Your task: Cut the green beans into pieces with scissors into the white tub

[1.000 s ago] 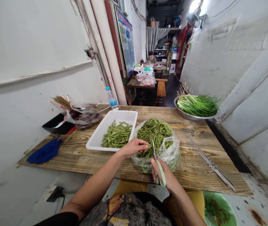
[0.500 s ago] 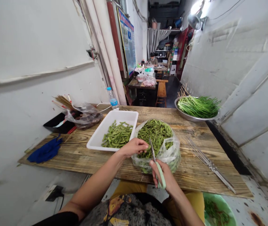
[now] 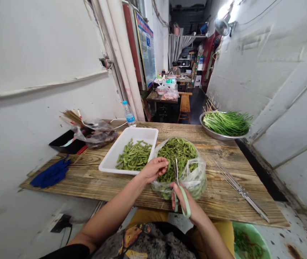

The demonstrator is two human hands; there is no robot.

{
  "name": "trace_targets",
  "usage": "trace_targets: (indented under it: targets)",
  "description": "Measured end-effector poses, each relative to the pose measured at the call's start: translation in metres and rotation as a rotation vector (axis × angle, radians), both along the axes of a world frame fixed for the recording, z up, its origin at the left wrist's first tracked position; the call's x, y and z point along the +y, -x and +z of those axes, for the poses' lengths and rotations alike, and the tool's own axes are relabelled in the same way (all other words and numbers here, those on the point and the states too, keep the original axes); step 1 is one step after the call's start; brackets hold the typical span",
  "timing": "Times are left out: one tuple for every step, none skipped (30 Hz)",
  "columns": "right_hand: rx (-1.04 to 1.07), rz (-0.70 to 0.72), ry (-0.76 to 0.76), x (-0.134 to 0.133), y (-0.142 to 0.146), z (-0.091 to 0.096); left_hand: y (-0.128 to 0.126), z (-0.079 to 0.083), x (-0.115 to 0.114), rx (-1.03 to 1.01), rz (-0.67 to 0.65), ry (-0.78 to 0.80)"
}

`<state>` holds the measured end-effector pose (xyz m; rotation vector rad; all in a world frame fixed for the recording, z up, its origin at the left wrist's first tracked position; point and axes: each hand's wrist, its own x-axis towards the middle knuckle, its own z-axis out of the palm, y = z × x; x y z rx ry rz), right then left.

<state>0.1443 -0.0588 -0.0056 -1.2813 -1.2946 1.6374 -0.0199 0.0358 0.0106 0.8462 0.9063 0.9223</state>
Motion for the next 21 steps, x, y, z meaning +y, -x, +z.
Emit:
trace_targets:
  targets:
    - [-0.015, 0.004, -0.006, 0.0, 0.0, 0.0, -0.002, 0.0, -0.001, -0.008, -0.008, -0.003]
    - [-0.027, 0.008, -0.012, 0.001, 0.0, 0.0, -0.003, -0.001, -0.003, -0.013, -0.014, -0.008]
    - [-0.032, 0.015, -0.015, 0.001, 0.0, 0.0, -0.005, -0.002, -0.003, -0.013, -0.014, -0.015]
    - [-0.032, 0.022, -0.013, 0.002, 0.0, 0.0, -0.006, -0.003, -0.004, -0.003, -0.005, -0.027]
    - [-0.028, 0.024, -0.007, 0.002, 0.0, 0.0, -0.006, -0.005, -0.003, 0.028, 0.014, -0.047]
    - [-0.019, 0.017, 0.006, 0.002, 0.0, 0.001, -0.006, -0.007, -0.002, 0.089, 0.048, -0.085]
    - [-0.008, -0.002, 0.02, 0.002, -0.001, 0.002, -0.005, -0.009, -0.001, 0.183, 0.098, -0.151]
    - [0.001, -0.029, 0.034, 0.003, -0.001, 0.003, -0.003, -0.011, 0.001, 0.309, 0.157, -0.246]
    - [0.007, -0.058, 0.044, 0.003, -0.002, 0.003, -0.001, -0.013, 0.004, 0.453, 0.207, -0.358]
    - [0.012, -0.085, 0.046, 0.003, -0.003, 0.004, 0.001, -0.014, 0.006, 0.596, 0.233, -0.47]
    - [0.015, -0.104, 0.043, 0.004, -0.004, 0.004, 0.003, -0.014, 0.008, 0.722, 0.228, -0.565]
    - [0.018, -0.113, 0.039, 0.004, -0.005, 0.004, 0.003, -0.015, 0.01, 0.823, 0.192, -0.628]
    - [0.023, -0.116, 0.035, 0.005, -0.005, 0.004, 0.002, -0.015, 0.011, 0.903, 0.134, -0.657]
    - [0.031, -0.114, 0.035, 0.005, -0.006, 0.003, 0.0, -0.016, 0.011, 0.973, 0.07, -0.664]
    - [0.04, -0.111, 0.036, 0.005, -0.006, 0.003, -0.003, -0.017, 0.011, 1.039, 0.017, -0.663]
    - [0.047, -0.105, 0.038, 0.004, -0.006, 0.003, -0.007, -0.018, 0.011, 1.104, -0.011, -0.66]
    - [0.049, -0.1, 0.04, 0.004, -0.005, 0.003, -0.012, -0.02, 0.011, 1.163, -0.019, -0.658]
    - [0.047, -0.097, 0.038, 0.003, -0.005, 0.003, -0.016, -0.022, 0.011, 1.209, -0.008, -0.659]
    - [0.043, -0.095, 0.034, 0.003, -0.005, 0.003, -0.02, -0.024, 0.011, 1.238, 0.012, -0.659]
    - [0.037, -0.096, 0.028, 0.003, -0.006, 0.002, -0.022, -0.025, 0.012, 1.249, 0.025, -0.657]
    - [0.034, -0.098, 0.021, 0.002, -0.006, 0.001, -0.024, -0.027, 0.013, 1.249, 0.023, -0.647]
